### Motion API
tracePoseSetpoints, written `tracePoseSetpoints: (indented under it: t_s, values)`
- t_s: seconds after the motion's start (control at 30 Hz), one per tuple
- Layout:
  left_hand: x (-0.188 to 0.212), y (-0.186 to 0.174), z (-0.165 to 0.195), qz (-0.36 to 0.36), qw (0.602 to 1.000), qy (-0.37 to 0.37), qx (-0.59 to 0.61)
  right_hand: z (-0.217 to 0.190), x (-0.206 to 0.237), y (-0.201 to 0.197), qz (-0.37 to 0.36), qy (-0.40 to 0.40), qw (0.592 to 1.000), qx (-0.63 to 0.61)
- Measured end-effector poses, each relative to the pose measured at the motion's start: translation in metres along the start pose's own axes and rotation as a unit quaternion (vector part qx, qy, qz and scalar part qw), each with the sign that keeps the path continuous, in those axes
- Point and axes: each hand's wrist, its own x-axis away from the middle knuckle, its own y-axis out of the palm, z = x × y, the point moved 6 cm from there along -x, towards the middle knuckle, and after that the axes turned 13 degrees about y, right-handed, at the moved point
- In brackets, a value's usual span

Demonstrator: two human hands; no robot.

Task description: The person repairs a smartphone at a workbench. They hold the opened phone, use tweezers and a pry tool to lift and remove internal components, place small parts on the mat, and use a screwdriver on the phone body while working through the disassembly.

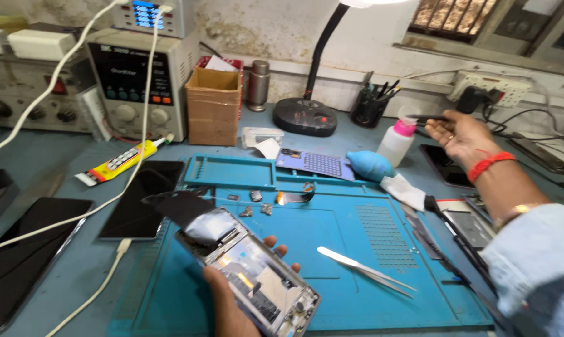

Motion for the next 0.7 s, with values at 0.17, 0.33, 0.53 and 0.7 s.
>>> tracePoseSetpoints:
  t_s: [0.17,0.33,0.53,0.7]
  values:
    - [0.02,0.024,0.005,-0.005,0.999,0.032,0.024,0.015,0.009,0.01,-0.11,-0.008,0.992,0.066]
    - [0.034,0.044,0.015,0.019,0.997,0.07,0.029,0.068,0.09,0.026,-0.201,-0.027,0.962,0.181]
    - [0.046,0.052,0.024,0.073,0.996,0.053,-0.022,0.129,0.162,0.045,-0.233,0.058,0.938,0.248]
    - [0.048,0.056,0.024,0.043,0.996,0.069,-0.03,0.139,0.176,0.047,-0.205,0.072,0.928,0.303]
